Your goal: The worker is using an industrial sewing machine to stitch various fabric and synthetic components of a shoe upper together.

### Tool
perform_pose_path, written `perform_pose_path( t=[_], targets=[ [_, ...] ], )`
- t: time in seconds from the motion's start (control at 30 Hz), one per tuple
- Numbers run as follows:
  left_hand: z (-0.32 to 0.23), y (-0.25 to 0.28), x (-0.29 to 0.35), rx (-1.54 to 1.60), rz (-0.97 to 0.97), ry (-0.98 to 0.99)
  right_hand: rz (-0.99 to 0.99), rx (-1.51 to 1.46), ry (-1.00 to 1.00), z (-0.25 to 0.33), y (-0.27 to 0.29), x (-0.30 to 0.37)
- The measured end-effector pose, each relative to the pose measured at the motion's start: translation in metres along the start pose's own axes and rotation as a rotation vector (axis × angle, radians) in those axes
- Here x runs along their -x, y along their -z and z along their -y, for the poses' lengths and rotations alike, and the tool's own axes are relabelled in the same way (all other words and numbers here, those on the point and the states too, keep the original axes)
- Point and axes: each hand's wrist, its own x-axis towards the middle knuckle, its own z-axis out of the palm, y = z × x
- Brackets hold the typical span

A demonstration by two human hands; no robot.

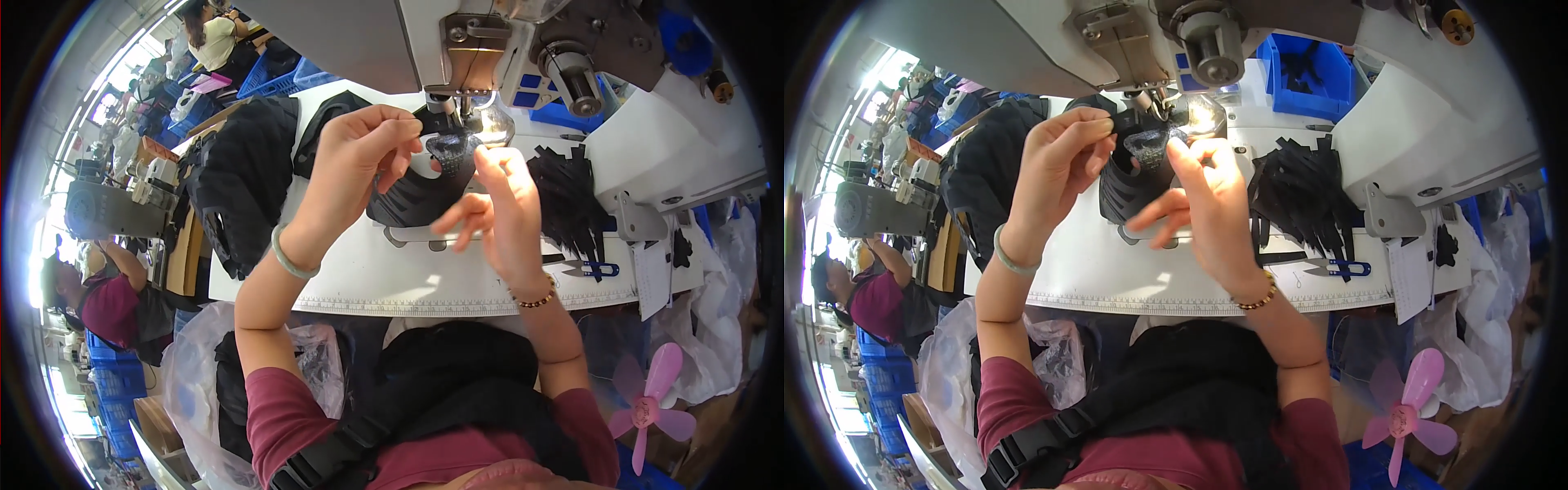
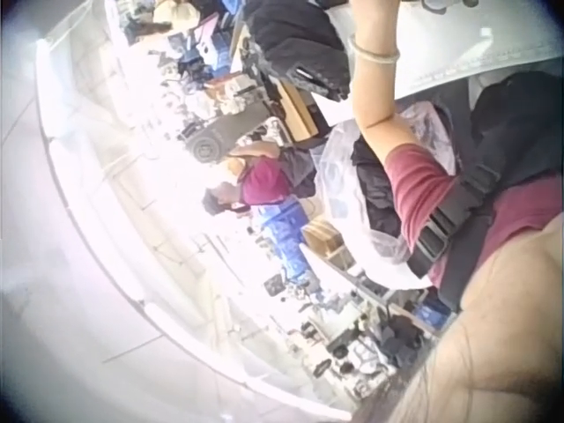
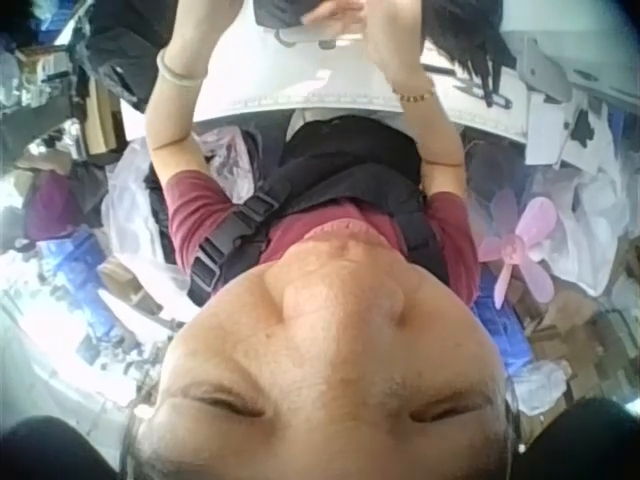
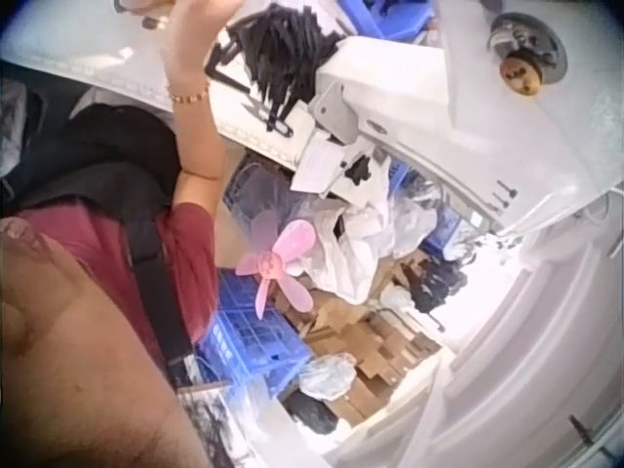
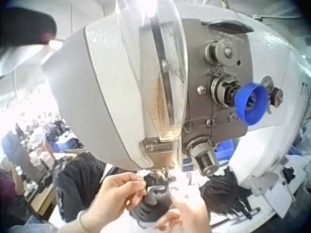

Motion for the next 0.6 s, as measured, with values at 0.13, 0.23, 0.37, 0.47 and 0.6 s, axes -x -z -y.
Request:
perform_pose_path(
  t=[0.13, 0.23, 0.37, 0.47, 0.6],
  targets=[
    [0.012, -0.001, -0.011, -0.024, 0.058, 0.118, -0.163, -0.176, 0.238, -0.03, -0.008, -0.01],
    [0.023, 0.0, -0.014, -0.036, 0.084, 0.131, -0.193, -0.045, 0.326, -0.037, -0.004, -0.01],
    [0.027, 0.005, -0.019, 0.0, 0.149, 0.197, -0.176, 0.046, 0.346, -0.044, 0.001, -0.011],
    [0.025, 0.002, -0.021, 0.064, 0.124, 0.212, -0.112, 0.141, 0.388, -0.046, 0.011, -0.013],
    [0.025, 0.003, -0.022, 0.022, 0.117, 0.189, -0.059, 0.392, 0.503, -0.042, 0.019, -0.013]
  ],
)
